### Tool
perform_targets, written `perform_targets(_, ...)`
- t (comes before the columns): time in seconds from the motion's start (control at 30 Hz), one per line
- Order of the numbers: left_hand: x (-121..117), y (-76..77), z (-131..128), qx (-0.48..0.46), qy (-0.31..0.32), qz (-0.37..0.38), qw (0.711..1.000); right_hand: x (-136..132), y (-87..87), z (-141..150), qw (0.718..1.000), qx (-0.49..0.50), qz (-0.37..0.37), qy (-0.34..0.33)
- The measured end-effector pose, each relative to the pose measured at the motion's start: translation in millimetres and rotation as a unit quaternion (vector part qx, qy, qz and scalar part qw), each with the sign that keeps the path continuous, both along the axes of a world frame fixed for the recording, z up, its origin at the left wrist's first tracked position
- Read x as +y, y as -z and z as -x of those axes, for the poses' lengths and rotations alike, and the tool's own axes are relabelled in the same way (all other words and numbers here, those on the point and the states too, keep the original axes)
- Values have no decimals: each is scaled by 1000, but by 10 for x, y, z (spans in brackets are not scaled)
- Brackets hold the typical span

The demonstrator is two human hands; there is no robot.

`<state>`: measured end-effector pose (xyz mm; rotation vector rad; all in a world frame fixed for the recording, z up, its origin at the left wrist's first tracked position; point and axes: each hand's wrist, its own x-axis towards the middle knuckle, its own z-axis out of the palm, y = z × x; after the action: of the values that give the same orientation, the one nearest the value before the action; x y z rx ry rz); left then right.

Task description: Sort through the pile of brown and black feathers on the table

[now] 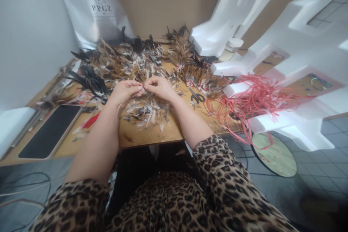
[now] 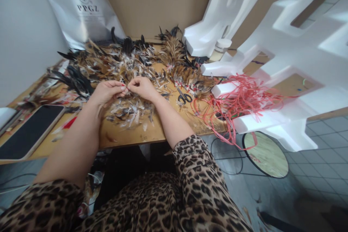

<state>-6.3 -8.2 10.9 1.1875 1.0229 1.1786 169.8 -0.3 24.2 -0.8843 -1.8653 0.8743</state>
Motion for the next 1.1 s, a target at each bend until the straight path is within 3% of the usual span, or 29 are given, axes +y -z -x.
perform_targets(0.2, -6, -7, 3, -5, 11, -4, 1000, -18, -22, -12, 994, 37, 107, -4)
perform_targets(0.4, -30, -25, -2, 10, 21, 0, 1000, 4, 16, 2, 992, 41, 122, -11)
perform_targets(0.73, -37, -42, -15, -5, 22, 49, 999, -35, -25, 6, 999, -8, 54, -3)
perform_targets(1.1, 35, 23, 47, -62, 23, 113, 991, -33, 18, 8, 988, -78, -136, -9)
